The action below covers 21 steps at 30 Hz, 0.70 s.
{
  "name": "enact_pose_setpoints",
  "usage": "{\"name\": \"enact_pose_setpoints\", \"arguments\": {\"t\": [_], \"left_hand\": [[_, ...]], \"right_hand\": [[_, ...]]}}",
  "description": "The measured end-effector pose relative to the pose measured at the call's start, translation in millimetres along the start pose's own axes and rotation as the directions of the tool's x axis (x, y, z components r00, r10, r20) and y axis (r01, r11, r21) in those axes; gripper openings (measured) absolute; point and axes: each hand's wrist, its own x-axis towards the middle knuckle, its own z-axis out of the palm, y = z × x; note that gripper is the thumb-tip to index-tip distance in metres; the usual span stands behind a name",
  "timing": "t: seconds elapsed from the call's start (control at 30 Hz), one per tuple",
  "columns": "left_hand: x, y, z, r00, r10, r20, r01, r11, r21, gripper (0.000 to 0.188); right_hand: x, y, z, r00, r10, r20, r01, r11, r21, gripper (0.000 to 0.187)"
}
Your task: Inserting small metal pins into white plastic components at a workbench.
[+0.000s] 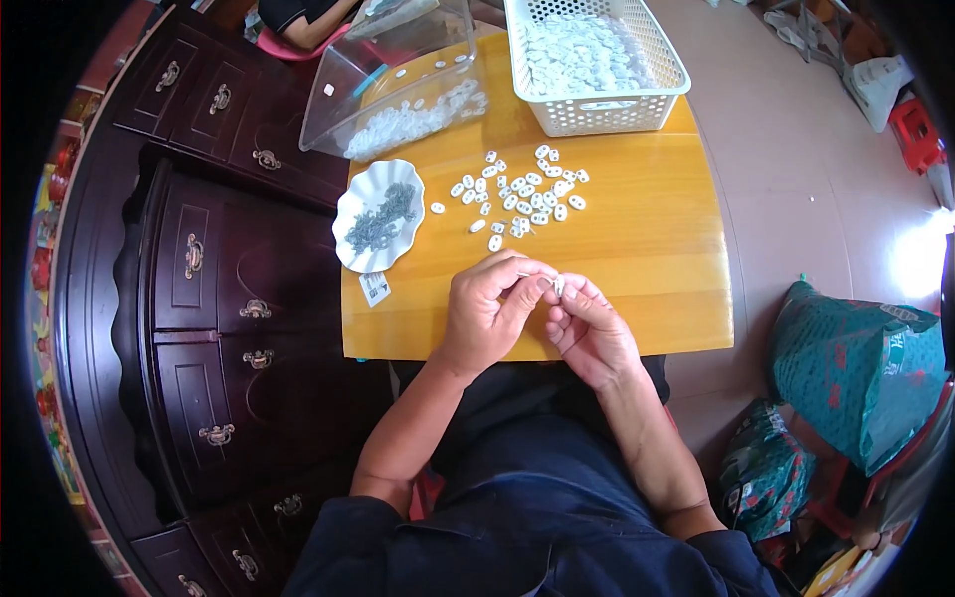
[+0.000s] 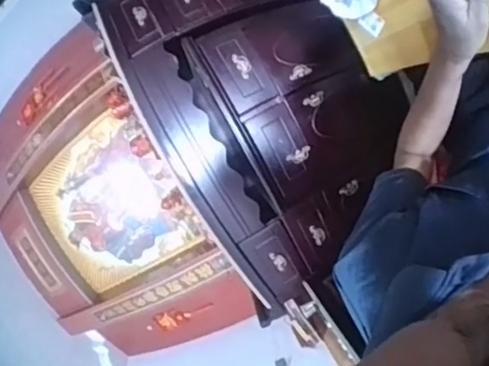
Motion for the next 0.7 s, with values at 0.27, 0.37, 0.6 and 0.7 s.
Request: {"name": "enact_pose_setpoints", "arguments": {"t": [0.27, 0.37, 0.6, 0.7], "left_hand": [[6, 9, 1, 0.999, 0.038, 0.011, -0.038, 0.998, 0.056, 0.014], [10, 9, -2, 0.999, 0.031, 0.042, -0.035, 0.994, 0.104, 0.015], [16, 11, 1, 0.995, -0.003, 0.095, -0.007, 0.995, 0.100, 0.015], [15, 10, 1, 0.996, 0.024, 0.087, -0.032, 0.995, 0.097, 0.013]], "right_hand": [[0, 0, -1, 1.000, 0.002, 0.014, -0.002, 1.000, -0.022, 0.013], [0, 0, 0, 1.000, 0.000, 0.009, 0.000, 0.999, -0.044, 0.014], [0, -2, -5, 0.999, 0.035, 0.031, -0.035, 0.999, 0.006, 0.015], [1, 0, -4, 0.999, 0.044, 0.013, -0.044, 0.999, 0.030, 0.015]]}}
